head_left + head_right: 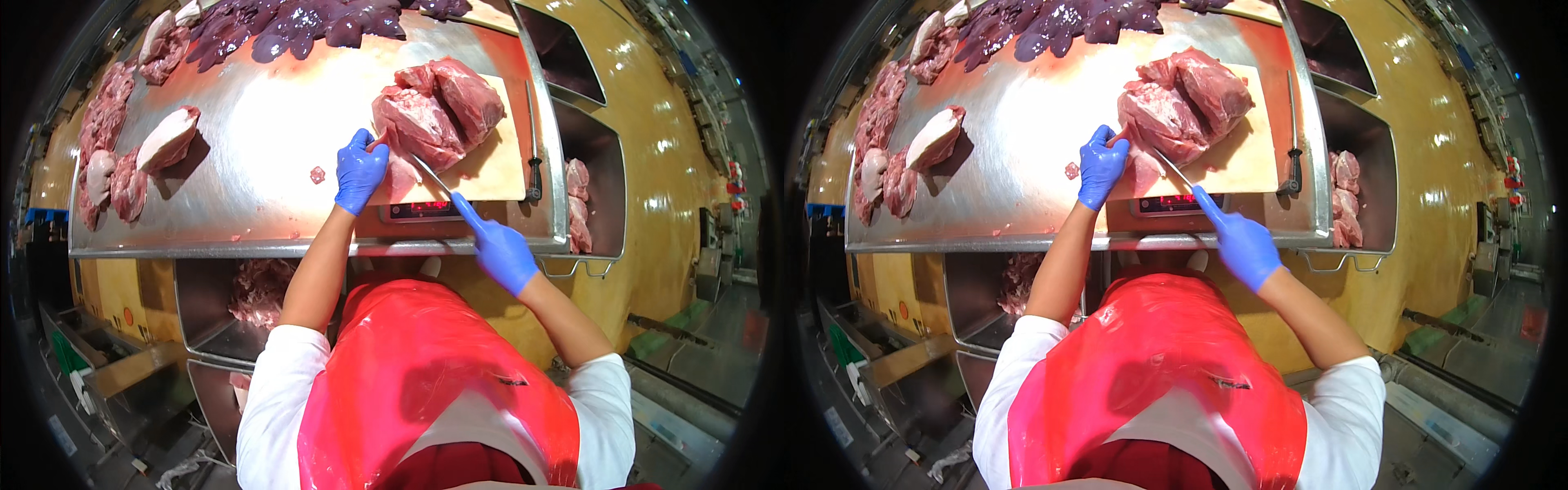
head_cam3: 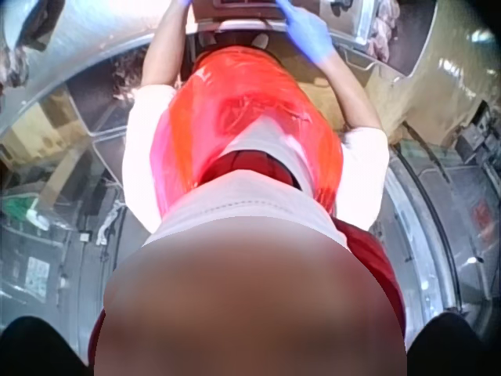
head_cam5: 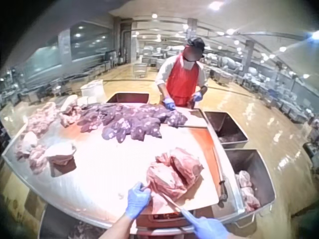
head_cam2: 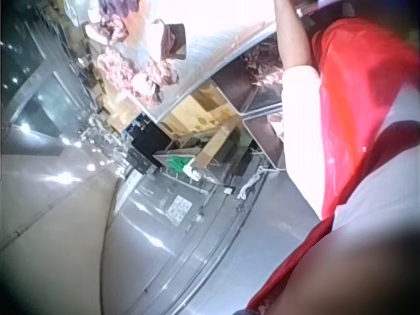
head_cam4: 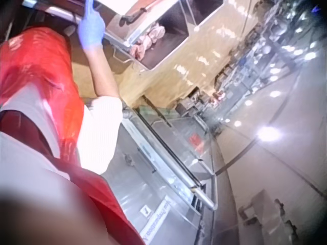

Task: The person cuts large pieces of raw meat into smaller portions using a knife on a cutting board. The person places the cut pieces into metal trays below the cutting surface.

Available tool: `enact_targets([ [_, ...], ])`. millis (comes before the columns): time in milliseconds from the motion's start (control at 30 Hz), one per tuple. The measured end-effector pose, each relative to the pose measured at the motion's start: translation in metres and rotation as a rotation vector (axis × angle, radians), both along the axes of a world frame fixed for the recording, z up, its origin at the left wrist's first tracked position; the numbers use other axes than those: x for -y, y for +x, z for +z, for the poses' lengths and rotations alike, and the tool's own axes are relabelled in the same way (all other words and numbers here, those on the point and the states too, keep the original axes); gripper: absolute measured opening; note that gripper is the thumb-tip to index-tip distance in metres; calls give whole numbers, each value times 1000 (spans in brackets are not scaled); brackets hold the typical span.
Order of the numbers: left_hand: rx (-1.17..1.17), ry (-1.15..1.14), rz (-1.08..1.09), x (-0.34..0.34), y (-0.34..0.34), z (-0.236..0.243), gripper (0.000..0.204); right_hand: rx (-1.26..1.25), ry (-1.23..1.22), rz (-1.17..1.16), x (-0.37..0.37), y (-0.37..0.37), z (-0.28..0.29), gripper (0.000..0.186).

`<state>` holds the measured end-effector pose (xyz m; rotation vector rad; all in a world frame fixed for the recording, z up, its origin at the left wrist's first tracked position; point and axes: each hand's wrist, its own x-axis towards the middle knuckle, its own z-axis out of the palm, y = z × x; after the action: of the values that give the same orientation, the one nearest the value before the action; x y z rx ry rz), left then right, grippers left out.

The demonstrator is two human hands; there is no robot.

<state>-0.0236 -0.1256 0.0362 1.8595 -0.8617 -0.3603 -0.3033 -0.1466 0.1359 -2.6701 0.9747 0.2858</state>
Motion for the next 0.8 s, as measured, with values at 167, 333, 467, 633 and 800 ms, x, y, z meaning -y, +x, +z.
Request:
enact_targets([
  [167, 233, 66, -104, -11, 27, 5, 17, 51, 115, -5, -14, -28, 43, 79],
  [333, 243, 47, -269, -13, 38, 9, 19, 639, 118, -264, 2, 122, 37, 70],
  [467, 276, -28, -299, -8, 45, 1, 15, 455, 36, -296, 17, 170, -7, 75],
  [633, 171, 38, -306, 4, 66, 1, 15, 61, 85, -321, -50, 118, 2, 82],
  [800, 151, 205, -311, 13, 122, -6, 17, -51, 169, -362, -85, 99, 64, 80],
])
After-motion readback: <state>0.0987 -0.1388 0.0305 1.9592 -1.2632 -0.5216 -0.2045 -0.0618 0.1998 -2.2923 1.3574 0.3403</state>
